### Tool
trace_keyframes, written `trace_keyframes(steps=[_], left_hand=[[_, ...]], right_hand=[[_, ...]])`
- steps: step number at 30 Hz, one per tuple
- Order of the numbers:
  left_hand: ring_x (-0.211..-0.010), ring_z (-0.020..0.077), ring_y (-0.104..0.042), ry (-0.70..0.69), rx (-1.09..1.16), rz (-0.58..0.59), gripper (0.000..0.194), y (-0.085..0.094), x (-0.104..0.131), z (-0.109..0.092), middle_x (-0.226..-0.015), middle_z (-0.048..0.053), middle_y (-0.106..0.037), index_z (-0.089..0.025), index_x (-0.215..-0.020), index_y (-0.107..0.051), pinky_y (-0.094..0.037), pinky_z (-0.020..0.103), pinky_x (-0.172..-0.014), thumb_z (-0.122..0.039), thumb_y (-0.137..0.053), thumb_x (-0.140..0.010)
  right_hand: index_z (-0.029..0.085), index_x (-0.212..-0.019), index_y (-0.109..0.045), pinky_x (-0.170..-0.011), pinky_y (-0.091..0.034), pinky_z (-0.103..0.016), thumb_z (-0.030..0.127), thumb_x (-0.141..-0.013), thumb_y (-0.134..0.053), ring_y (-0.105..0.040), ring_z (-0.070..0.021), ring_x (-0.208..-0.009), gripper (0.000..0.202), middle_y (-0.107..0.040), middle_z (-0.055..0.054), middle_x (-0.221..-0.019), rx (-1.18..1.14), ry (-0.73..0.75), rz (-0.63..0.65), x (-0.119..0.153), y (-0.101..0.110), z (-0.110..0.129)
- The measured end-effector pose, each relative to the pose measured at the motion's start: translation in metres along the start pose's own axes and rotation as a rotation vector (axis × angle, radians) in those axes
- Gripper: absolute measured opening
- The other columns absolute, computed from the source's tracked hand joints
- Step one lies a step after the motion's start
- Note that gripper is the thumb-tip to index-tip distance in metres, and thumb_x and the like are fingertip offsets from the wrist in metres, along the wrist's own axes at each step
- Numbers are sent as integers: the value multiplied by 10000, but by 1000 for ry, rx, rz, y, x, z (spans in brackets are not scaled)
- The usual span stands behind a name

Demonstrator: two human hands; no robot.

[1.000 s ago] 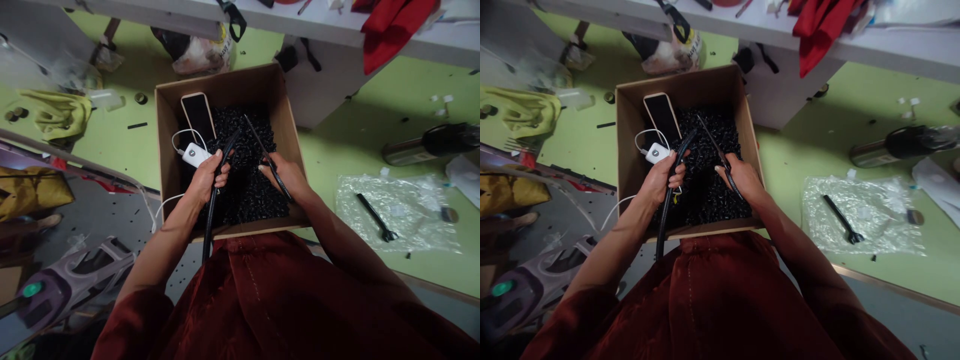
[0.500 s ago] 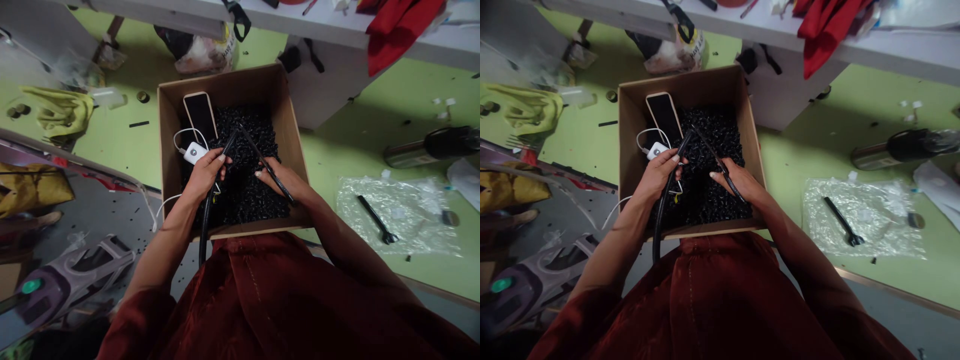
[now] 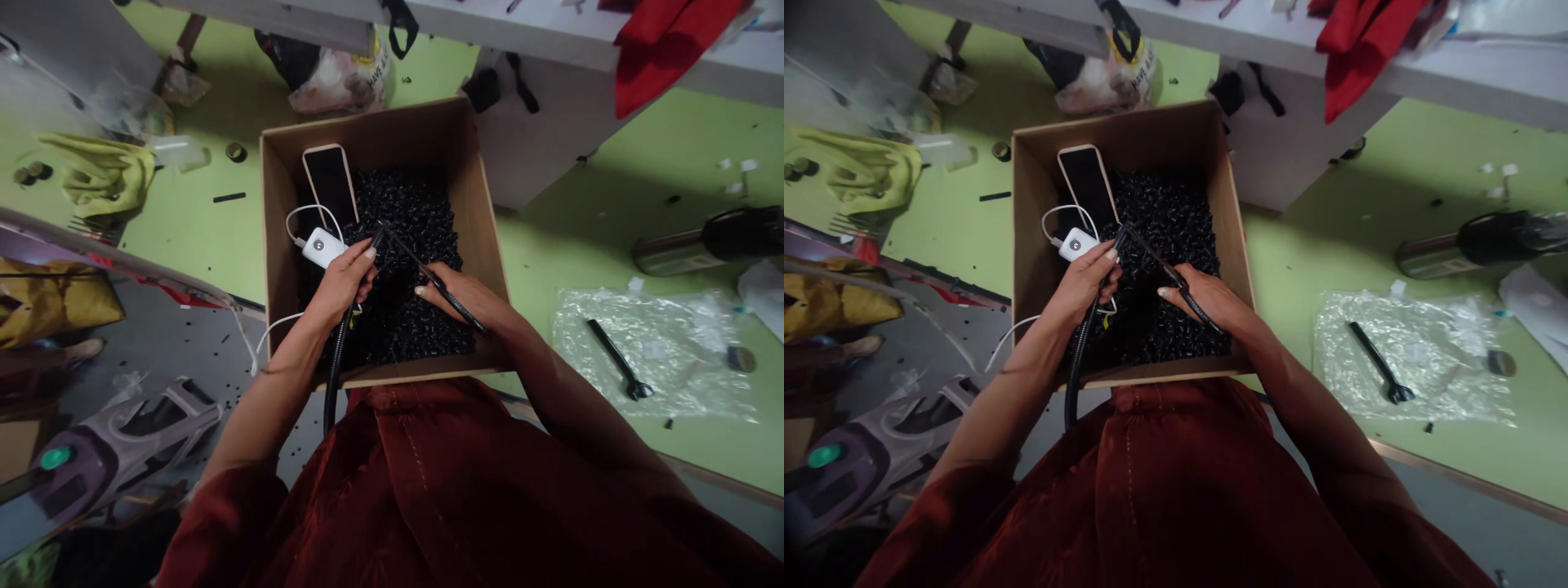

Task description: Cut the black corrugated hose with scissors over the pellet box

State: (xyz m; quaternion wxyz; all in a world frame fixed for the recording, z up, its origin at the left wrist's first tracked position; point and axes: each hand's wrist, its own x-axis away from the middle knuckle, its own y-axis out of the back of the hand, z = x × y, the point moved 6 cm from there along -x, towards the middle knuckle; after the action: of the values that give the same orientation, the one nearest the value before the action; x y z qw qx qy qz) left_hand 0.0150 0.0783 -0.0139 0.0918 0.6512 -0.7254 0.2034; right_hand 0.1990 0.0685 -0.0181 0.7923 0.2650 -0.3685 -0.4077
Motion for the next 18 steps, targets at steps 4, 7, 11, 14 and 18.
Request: trace_keyframes(steps=[4,7,11,14,18], left_hand=[[-457,39,-405,-66,-73,-32,239,0,-2,-2,-701,-5,-560,-174,-1062,-639,-306,179,-419,-182,-564,-836],[-472,43,-396,-78,-90,-51,235,-1,-2,-1,-716,8,-578,-177,-1028,-668,-292,180,-426,-144,-570,-818],[-489,54,-375,-112,-127,-51,250,-1,-1,-1,-673,3,-553,-191,-1031,-688,-271,177,-429,-148,-596,-802],[-500,62,-373,-131,-163,-40,259,-1,-1,0,-667,-1,-545,-201,-1040,-692,-273,178,-433,-162,-604,-800],[-504,63,-371,-172,-222,-7,252,-2,-1,-1,-670,-4,-540,-209,-1049,-687,-276,179,-438,-191,-584,-820]], right_hand=[[197,-1204,-503,-746,-433,-362,522,-870,-420,-614,-289,-937,474,-650,-121,-1059,-13,23,-20,0,1,1],[198,-1207,-505,-743,-434,-363,518,-865,-427,-612,-286,-931,474,-647,-117,-1062,-19,38,-19,1,0,1],[202,-1188,-509,-753,-432,-370,532,-858,-424,-605,-290,-949,474,-630,-116,-1080,-13,67,-18,1,-1,3],[205,-1181,-510,-756,-428,-370,525,-856,-426,-604,-284,-940,463,-630,-111,-1069,-23,74,-27,1,-1,3],[196,-1175,-514,-745,-425,-371,513,-852,-436,-603,-275,-902,459,-631,-109,-1048,-42,85,-23,1,-1,4]])
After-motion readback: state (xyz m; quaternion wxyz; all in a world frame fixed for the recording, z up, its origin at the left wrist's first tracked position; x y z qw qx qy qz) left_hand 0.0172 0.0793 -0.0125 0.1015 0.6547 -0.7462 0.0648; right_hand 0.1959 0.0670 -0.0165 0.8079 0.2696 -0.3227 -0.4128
